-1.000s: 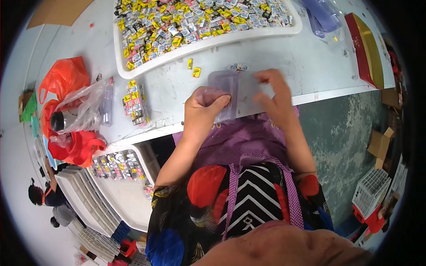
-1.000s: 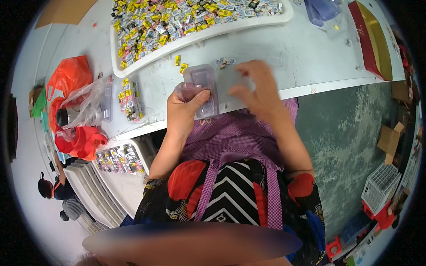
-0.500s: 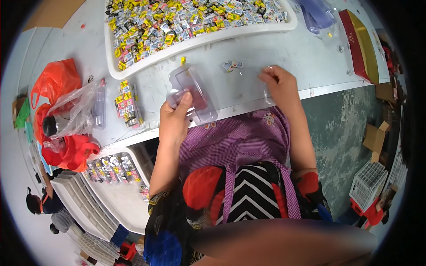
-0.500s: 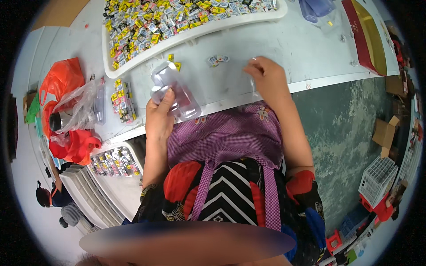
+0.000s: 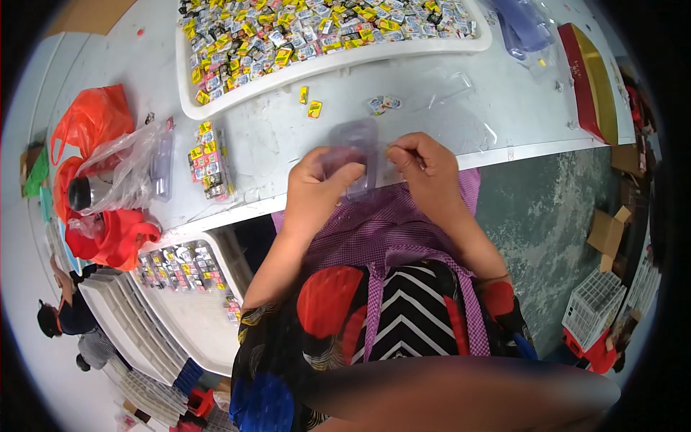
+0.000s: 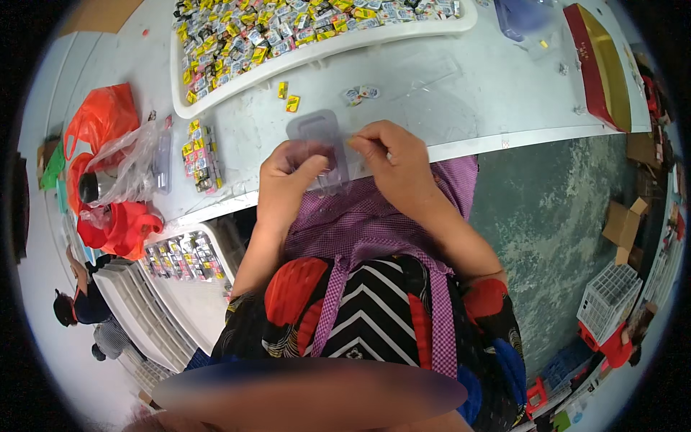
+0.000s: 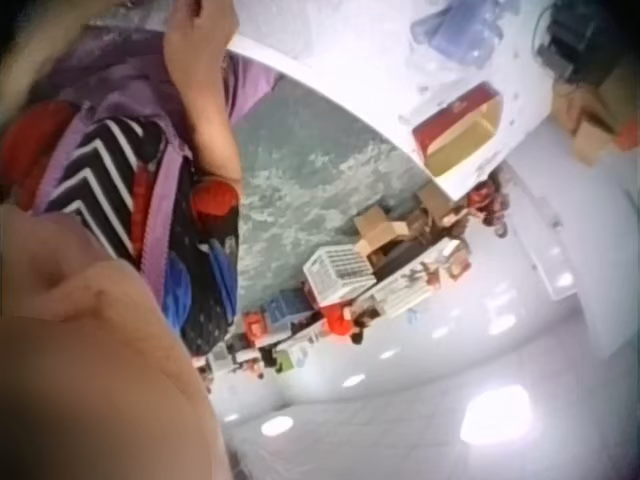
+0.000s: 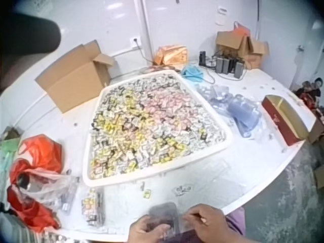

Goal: Picking small colorful items from a bulk tray and arranging them into clear plastic packaging trays.

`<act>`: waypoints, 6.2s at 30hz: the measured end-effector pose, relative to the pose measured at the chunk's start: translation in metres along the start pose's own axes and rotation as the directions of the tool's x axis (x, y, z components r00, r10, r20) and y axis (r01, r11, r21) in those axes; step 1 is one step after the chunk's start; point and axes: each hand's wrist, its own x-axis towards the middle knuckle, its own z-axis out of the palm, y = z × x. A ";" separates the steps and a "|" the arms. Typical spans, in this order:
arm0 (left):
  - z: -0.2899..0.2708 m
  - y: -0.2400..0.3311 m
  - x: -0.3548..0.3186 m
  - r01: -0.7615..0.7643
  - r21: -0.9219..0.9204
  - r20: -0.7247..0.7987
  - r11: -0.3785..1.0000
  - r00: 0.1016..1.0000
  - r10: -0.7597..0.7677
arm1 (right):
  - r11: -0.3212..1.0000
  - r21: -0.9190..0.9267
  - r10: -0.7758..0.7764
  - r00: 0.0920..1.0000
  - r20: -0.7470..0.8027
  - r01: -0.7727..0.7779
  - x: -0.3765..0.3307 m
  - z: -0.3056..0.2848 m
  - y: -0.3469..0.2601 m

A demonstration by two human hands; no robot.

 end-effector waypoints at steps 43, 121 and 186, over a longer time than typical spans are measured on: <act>-0.044 0.013 -0.002 -0.540 0.825 0.404 0.166 0.769 0.495 | 0.895 -0.315 -0.306 0.949 0.080 0.315 0.005 -0.025 0.027; -0.037 0.005 0.092 -0.417 0.836 0.204 0.357 0.840 0.503 | 0.724 -0.355 -0.487 0.803 0.344 0.592 0.047 0.039 0.031; -0.046 0.014 0.082 -0.461 0.866 0.360 0.191 0.842 0.402 | 0.738 -0.538 -0.257 0.907 0.332 0.406 0.049 0.041 0.020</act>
